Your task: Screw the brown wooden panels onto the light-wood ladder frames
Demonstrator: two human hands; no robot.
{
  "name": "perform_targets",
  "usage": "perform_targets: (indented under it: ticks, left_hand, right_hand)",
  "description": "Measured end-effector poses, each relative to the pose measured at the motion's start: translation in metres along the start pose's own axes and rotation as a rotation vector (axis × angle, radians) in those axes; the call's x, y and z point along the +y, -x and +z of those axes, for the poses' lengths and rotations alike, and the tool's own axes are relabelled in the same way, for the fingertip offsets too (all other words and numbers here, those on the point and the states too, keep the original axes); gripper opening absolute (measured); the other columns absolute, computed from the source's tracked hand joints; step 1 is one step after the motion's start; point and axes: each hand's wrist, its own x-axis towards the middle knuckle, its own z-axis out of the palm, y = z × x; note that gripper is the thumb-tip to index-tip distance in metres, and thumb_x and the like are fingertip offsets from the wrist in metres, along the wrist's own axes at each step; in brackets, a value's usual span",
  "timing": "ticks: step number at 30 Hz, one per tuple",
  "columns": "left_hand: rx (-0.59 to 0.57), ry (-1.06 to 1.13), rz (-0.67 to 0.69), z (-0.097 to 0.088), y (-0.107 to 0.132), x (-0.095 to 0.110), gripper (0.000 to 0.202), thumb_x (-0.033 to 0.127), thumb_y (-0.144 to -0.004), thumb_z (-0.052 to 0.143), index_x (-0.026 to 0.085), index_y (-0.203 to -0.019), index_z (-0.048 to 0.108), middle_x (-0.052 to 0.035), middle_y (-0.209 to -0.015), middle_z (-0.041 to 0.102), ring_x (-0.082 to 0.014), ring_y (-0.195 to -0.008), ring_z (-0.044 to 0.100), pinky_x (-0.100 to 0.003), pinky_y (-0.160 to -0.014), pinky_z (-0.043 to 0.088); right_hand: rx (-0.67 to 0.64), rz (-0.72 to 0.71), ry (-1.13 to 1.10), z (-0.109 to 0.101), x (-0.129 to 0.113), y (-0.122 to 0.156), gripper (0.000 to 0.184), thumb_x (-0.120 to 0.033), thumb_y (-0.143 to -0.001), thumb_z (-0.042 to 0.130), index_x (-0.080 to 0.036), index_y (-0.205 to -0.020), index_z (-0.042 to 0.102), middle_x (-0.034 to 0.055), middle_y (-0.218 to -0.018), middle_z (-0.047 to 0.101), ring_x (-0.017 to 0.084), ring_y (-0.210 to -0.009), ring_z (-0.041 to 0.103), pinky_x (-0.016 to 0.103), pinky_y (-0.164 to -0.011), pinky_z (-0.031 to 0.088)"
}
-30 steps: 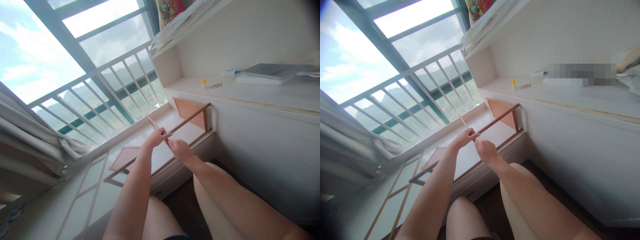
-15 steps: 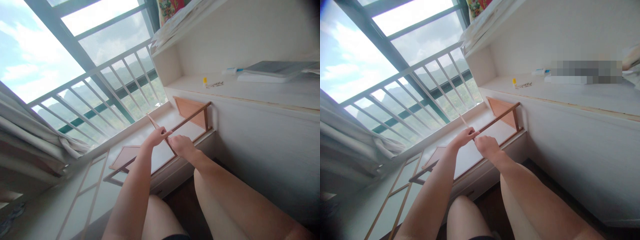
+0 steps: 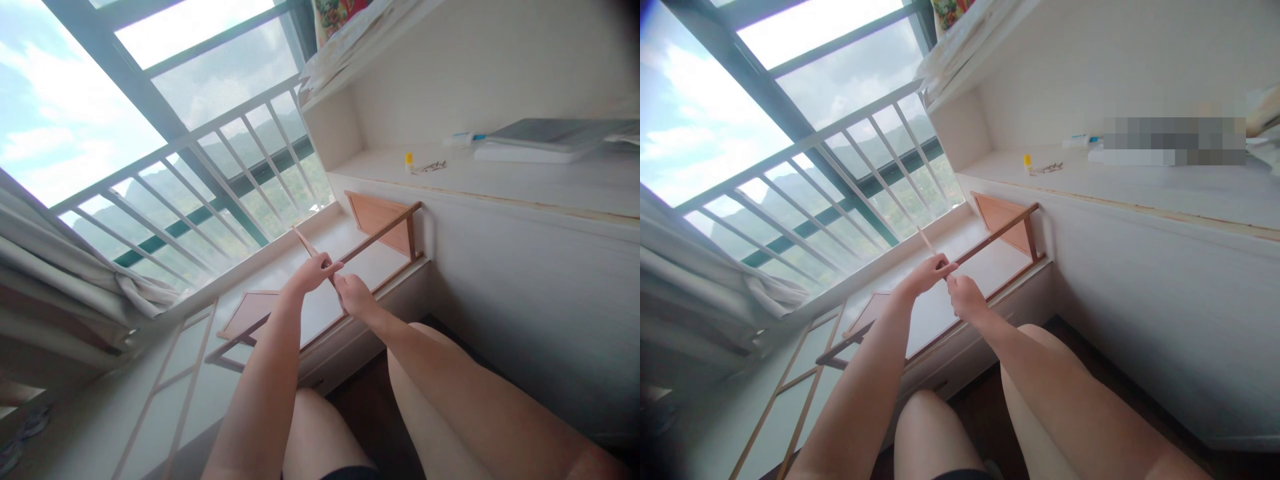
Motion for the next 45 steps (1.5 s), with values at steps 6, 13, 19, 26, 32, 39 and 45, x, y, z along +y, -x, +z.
perform_targets:
  ticks: [6, 13, 19, 26, 32, 39, 45]
  left_hand:
    - [0.006, 0.023, -0.006, -0.001, 0.001, 0.001, 0.043, 0.062, -0.087, 0.05, 0.02, -0.081, 0.055, 0.0018, -0.07, 0.059, -0.0137, -0.064, 0.051, -0.026, -0.058, 0.033]
    - [0.003, 0.018, -0.012, -0.001, 0.001, 0.003, 0.046, 0.062, -0.09, 0.042, 0.02, -0.075, 0.051, 0.0029, -0.065, 0.053, -0.0129, -0.061, 0.046, -0.027, -0.056, 0.03]
    - [0.018, 0.012, 0.042, -0.002, 0.001, 0.004, 0.047, 0.055, -0.097, 0.032, 0.019, -0.07, 0.045, 0.003, -0.064, 0.047, -0.0121, -0.062, 0.044, -0.027, -0.059, 0.03]
    - [0.001, -0.018, 0.107, -0.002, 0.001, 0.002, 0.039, 0.043, -0.099, 0.032, 0.02, -0.072, 0.047, 0.0022, -0.066, 0.048, -0.0128, -0.063, 0.044, -0.027, -0.061, 0.032]
    - [0.001, -0.01, 0.092, -0.002, 0.0, 0.003, 0.039, 0.044, -0.099, 0.033, 0.02, -0.071, 0.045, 0.0013, -0.067, 0.048, -0.0136, -0.064, 0.043, -0.028, -0.062, 0.032]
    - [-0.02, 0.032, 0.025, -0.006, 0.002, 0.008, 0.041, 0.049, -0.098, 0.033, 0.02, -0.07, 0.044, 0.002, -0.065, 0.046, -0.0138, -0.063, 0.044, -0.028, -0.061, 0.031]
    - [-0.017, 0.012, 0.047, -0.003, 0.001, 0.004, 0.039, 0.047, -0.097, 0.032, 0.02, -0.076, 0.05, 0.001, -0.068, 0.048, -0.0141, -0.066, 0.044, -0.028, -0.063, 0.033]
  right_hand:
    - [-0.135, 0.097, -0.964, 0.02, 0.003, 0.004, 0.039, -0.04, -0.089, 0.041, -0.024, -0.055, 0.028, -0.0086, -0.035, 0.028, 0.008, -0.03, 0.028, 0.022, -0.035, 0.023]
    - [-0.048, 0.054, -0.89, 0.02, 0.009, 0.002, 0.039, -0.039, -0.085, 0.047, -0.024, -0.053, 0.031, -0.0087, -0.032, 0.031, 0.008, -0.028, 0.029, 0.021, -0.033, 0.023]
    - [0.017, -0.018, -0.593, 0.017, 0.017, 0.002, 0.042, -0.042, -0.088, 0.042, -0.025, -0.051, 0.031, -0.0079, -0.031, 0.031, 0.009, -0.027, 0.031, 0.024, -0.034, 0.025]
    - [0.056, -0.15, 0.067, -0.005, 0.013, -0.002, 0.056, -0.045, -0.096, 0.031, -0.021, -0.047, 0.042, -0.0004, -0.037, 0.044, 0.012, -0.043, 0.046, 0.026, -0.051, 0.031]
    - [0.106, -0.191, 0.495, -0.01, 0.008, -0.002, 0.057, -0.043, -0.1, 0.024, -0.017, -0.067, 0.063, 0.009, -0.069, 0.068, 0.017, -0.066, 0.058, 0.028, -0.063, 0.032]
    - [0.074, -0.133, 0.682, -0.01, 0.004, 0.002, 0.064, -0.044, -0.102, 0.016, -0.017, -0.085, 0.071, 0.0138, -0.086, 0.073, 0.022, -0.082, 0.066, 0.029, -0.068, 0.037]
    - [0.043, -0.126, 0.822, -0.013, -0.003, 0.005, 0.063, -0.042, -0.102, 0.015, -0.017, -0.091, 0.071, 0.0153, -0.092, 0.073, 0.025, -0.086, 0.068, 0.031, -0.073, 0.043]
